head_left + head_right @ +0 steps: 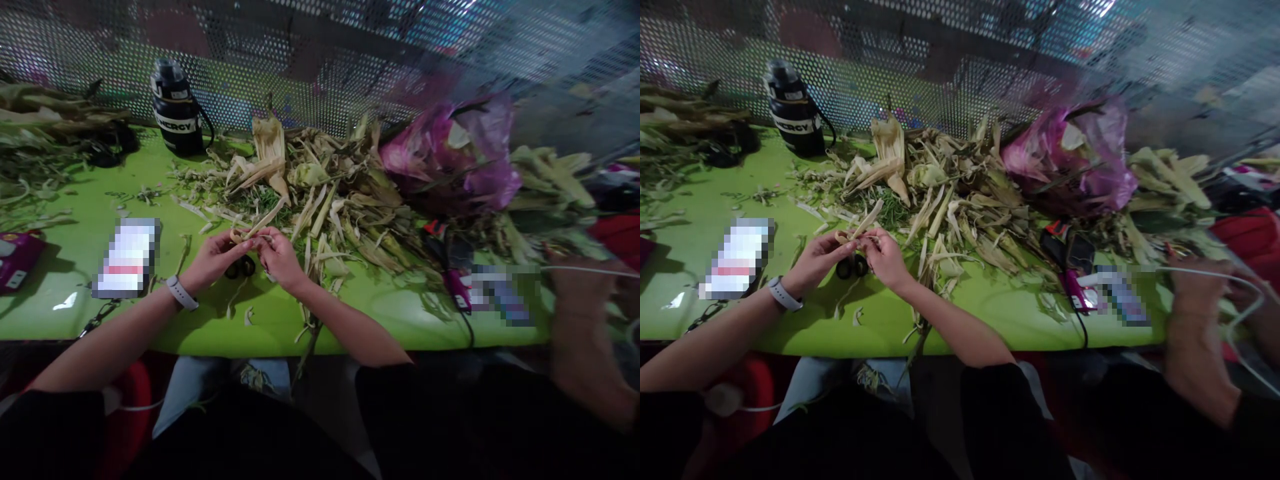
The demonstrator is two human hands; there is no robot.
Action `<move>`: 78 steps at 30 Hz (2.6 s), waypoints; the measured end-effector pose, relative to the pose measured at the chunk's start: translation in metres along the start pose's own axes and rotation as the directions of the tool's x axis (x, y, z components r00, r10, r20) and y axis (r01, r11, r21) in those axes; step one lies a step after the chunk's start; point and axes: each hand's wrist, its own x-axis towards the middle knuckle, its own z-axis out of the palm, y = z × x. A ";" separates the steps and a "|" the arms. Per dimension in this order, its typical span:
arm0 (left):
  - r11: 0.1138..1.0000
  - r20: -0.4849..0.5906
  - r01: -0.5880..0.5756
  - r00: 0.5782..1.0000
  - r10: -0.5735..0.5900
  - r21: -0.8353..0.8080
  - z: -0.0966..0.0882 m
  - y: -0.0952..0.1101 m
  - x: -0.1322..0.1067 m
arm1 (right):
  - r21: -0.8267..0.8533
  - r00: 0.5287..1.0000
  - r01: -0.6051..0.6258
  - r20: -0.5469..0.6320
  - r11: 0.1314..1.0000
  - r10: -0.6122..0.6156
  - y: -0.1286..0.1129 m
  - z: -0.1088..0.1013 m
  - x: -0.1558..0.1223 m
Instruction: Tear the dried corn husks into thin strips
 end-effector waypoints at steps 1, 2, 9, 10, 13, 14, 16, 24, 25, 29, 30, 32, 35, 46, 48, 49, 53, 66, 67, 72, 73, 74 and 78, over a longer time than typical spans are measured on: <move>1.000 0.002 -0.006 1.000 0.006 0.000 0.000 0.000 0.000 | 0.024 1.000 -0.011 -0.013 1.000 0.011 0.000 0.001 -0.001; 1.000 0.001 -0.011 1.000 0.011 0.001 0.000 0.000 -0.001 | 0.045 1.000 -0.020 -0.020 0.999 0.021 0.000 0.002 -0.001; 0.990 -0.159 -0.123 0.978 0.133 0.072 0.001 -0.004 -0.001 | 0.003 0.999 -0.015 -0.045 1.000 0.015 0.001 0.004 -0.004; 0.987 -0.191 -0.135 0.970 0.150 0.092 0.000 -0.005 0.000 | -0.053 0.998 0.014 -0.058 0.999 -0.017 0.001 0.004 -0.005; 0.980 -0.269 -0.150 0.946 0.180 0.129 -0.006 -0.005 0.004 | -0.311 0.975 0.175 -0.076 0.934 -0.209 0.001 0.001 -0.007; 0.978 -0.285 -0.150 0.940 0.186 0.142 -0.008 -0.004 0.005 | -0.413 0.956 0.237 -0.060 0.879 -0.286 0.002 -0.001 -0.008; 0.974 -0.300 -0.150 0.934 0.195 0.168 -0.011 -0.002 0.007 | -0.609 0.906 0.342 0.011 0.716 -0.424 0.003 -0.004 -0.008; 0.897 -0.229 -0.069 0.956 0.185 0.436 -0.017 -0.001 0.006 | -0.840 0.752 0.533 0.419 0.096 -0.509 -0.003 -0.012 -0.008; 0.870 -0.182 -0.071 0.966 0.182 0.487 -0.018 -0.001 0.006 | -0.828 0.728 0.555 0.436 0.082 -0.529 -0.004 -0.014 -0.007; 0.877 0.055 -0.088 0.996 0.070 0.472 -0.021 0.007 0.006 | -0.819 0.694 0.562 0.388 0.119 -0.607 -0.010 -0.023 -0.001; 0.897 0.103 -0.082 0.994 0.041 0.435 -0.021 0.009 0.006 | -0.832 0.718 0.533 0.348 0.155 -0.603 -0.010 -0.025 0.000; 0.929 0.166 -0.065 0.986 0.004 0.363 -0.021 0.013 0.006 | -0.851 0.786 0.455 0.246 0.261 -0.568 -0.010 -0.026 0.002; 0.974 0.186 -0.002 0.982 -0.041 0.227 -0.020 0.016 0.004 | -0.801 0.868 0.370 0.117 0.471 -0.483 -0.010 -0.021 -0.001; 0.998 -0.037 0.040 0.999 -0.038 0.038 -0.014 0.004 0.006 | -0.603 0.915 0.309 -0.024 0.736 -0.404 -0.014 -0.011 -0.009; 0.996 -0.079 0.083 0.993 -0.085 -0.025 -0.018 0.002 0.009 | -0.559 0.899 0.350 -0.027 0.752 -0.438 -0.017 -0.013 -0.010; 0.993 -0.080 0.107 0.991 -0.111 -0.049 -0.020 0.002 0.009 | -0.531 0.893 0.376 -0.013 0.760 -0.450 -0.019 -0.014 -0.011; 0.972 -0.061 0.193 0.977 -0.202 -0.133 -0.021 0.008 0.010 | -0.391 0.874 0.484 0.174 0.783 -0.453 -0.024 -0.021 -0.010; 0.990 -0.029 0.132 0.991 -0.133 -0.044 -0.010 0.003 0.005 | -0.304 0.951 0.310 0.098 0.901 -0.294 -0.015 -0.014 -0.006; 0.993 -0.036 0.113 0.993 -0.114 -0.031 -0.009 0.003 0.005 | -0.271 0.966 0.257 0.069 0.928 -0.248 -0.015 -0.014 -0.005; 0.997 -0.091 0.072 0.993 -0.075 -0.042 -0.009 0.005 0.005 | -0.215 0.979 0.202 0.061 0.956 -0.193 -0.017 -0.016 -0.001; 0.996 -0.104 0.074 0.991 -0.079 -0.055 -0.009 0.005 0.005 | -0.218 0.977 0.214 0.058 0.952 -0.207 -0.017 -0.016 0.000; 0.995 -0.115 0.077 0.990 -0.084 -0.066 -0.009 0.006 0.005 | -0.214 0.975 0.224 0.045 0.951 -0.219 -0.017 -0.016 0.000; 0.996 -0.129 0.074 0.989 -0.079 -0.047 -0.007 0.005 0.004 | -0.209 0.979 0.192 -0.030 0.959 -0.203 -0.017 -0.014 -0.001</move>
